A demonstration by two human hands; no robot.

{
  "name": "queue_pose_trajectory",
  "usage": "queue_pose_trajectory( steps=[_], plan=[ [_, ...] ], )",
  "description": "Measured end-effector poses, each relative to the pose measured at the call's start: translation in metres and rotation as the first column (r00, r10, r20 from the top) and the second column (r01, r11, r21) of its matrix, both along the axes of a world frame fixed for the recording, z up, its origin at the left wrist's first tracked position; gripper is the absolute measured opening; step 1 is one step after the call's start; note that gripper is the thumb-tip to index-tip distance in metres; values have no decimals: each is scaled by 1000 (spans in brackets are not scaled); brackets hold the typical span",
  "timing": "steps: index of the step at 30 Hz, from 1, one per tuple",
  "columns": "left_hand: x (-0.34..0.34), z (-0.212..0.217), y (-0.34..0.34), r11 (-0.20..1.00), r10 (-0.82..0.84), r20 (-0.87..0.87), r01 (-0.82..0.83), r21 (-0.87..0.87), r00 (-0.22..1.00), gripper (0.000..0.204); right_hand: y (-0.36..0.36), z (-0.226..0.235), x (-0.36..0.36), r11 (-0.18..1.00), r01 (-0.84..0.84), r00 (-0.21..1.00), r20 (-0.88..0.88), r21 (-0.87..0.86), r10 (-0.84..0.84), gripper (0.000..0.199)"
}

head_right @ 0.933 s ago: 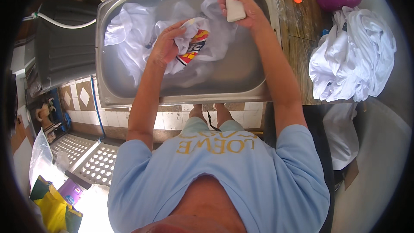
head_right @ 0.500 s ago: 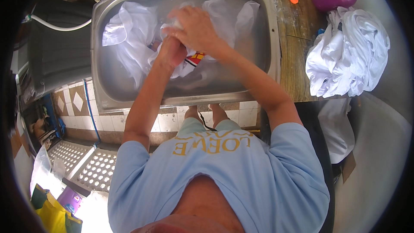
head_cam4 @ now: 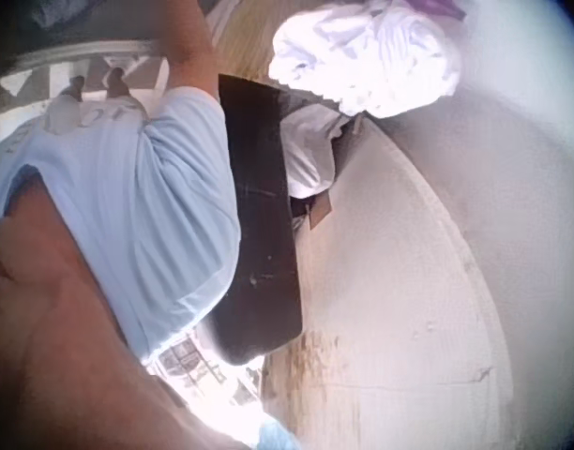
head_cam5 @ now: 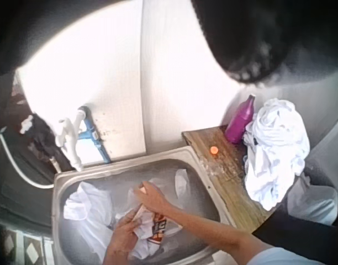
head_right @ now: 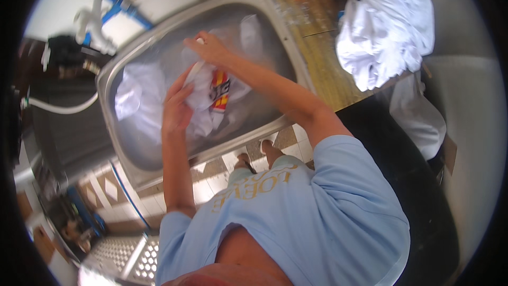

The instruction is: The person fills a sink with water from a faucet, picks up a white t-shirt from a stack, and immerses it in the water to soak it while using a bar of soap.

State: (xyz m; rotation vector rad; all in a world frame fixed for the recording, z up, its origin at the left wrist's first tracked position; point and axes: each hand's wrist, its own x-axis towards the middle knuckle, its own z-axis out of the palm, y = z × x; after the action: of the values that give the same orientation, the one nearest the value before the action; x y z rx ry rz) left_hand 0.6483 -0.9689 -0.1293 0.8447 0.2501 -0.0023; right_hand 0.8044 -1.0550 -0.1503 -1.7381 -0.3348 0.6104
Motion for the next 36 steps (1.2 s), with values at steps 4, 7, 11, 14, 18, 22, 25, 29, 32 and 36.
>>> queue_pose_trajectory(
  steps=[4, 7, 11, 14, 18, 22, 25, 29, 32, 36],
  plan=[
    [-30, 41, 59, 996, 46, -29, -43, 82, 999, 52, -50, 45, 31, 912, 137, 664, -719, 387, 205, 31],
    [-68, 71, 109, 955, 215, 0, -211, 207, 977, 47, -104, 78, 63, 943, 65, 839, -529, 325, 125, 28],
    [-102, 110, 131, 781, 508, -37, -441, 443, 861, 37, -157, 78, 121, 997, -74, 994, 78, -24, 76, 25],
    [-107, 36, 178, 583, 669, 0, -524, 621, 744, 36, -191, 46, 145, 944, -7, 640, 723, -331, 258, 27],
    [-130, -33, 189, 234, 644, 62, -274, 933, 762, 36, -196, 26, 148, 902, -53, 389, 823, -429, 415, 40],
    [-96, -17, 145, -267, 687, 307, -165, 950, 659, 38, -222, 47, 138, 951, 57, 291, 916, -303, 274, 41],
    [-83, 22, 113, -444, 543, 403, -155, 882, 736, 41, -261, 128, 127, 979, 129, 239, 963, -157, 123, 35],
    [-49, 51, 64, -410, 460, 513, -339, 847, 725, 35, -339, 238, 141, 790, 612, -193, 974, 29, 114, 45],
    [-13, 56, 38, -330, 409, 501, -388, 860, 763, 32, -375, 264, 155, 544, 836, -157, 919, -71, 361, 48],
    [21, 52, 18, -198, 276, 473, -432, 880, 837, 31, -403, 288, 192, 475, 766, 255, 884, -432, 392, 52]
  ],
)
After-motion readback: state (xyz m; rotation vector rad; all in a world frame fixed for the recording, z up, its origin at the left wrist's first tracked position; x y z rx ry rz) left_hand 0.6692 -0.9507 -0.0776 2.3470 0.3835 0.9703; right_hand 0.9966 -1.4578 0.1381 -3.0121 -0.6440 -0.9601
